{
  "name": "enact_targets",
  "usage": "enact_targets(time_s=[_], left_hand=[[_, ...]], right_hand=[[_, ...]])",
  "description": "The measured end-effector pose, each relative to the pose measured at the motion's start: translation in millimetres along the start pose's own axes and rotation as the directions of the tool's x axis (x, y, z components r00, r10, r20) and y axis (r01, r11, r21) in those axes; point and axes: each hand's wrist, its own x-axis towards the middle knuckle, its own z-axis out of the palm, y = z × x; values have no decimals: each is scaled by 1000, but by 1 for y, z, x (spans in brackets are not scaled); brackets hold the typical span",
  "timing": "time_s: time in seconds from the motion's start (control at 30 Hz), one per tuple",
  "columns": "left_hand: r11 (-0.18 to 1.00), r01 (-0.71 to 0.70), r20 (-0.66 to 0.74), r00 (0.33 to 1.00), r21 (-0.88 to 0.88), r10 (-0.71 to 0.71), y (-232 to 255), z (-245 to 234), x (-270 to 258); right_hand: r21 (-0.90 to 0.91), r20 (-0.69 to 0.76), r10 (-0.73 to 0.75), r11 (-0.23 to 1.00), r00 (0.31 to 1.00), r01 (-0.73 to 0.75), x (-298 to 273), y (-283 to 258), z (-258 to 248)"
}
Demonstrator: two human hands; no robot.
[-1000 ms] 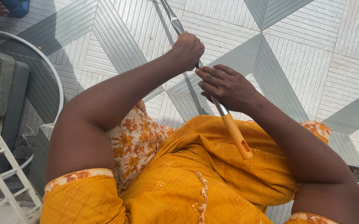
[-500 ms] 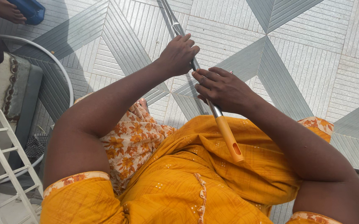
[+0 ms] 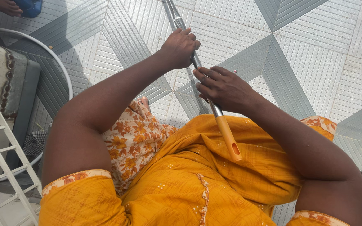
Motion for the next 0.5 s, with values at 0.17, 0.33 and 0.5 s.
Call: enact_targets(time_s=[0.17, 0.33, 0.5], left_hand=[[1000, 11, 78, 997, 18, -12, 2, -5, 6], [999, -5, 47, 999, 53, 2, 1, 1, 11], [1000, -2, 51, 999, 20, 1, 10, -7, 9]], right_hand=[[25, -3, 11, 1000, 1000, -10, -1, 2, 0], [27, 3, 2, 1000, 1000, -2, -2, 3, -2], [-12, 0, -35, 999, 999, 35, -8, 3, -13]])
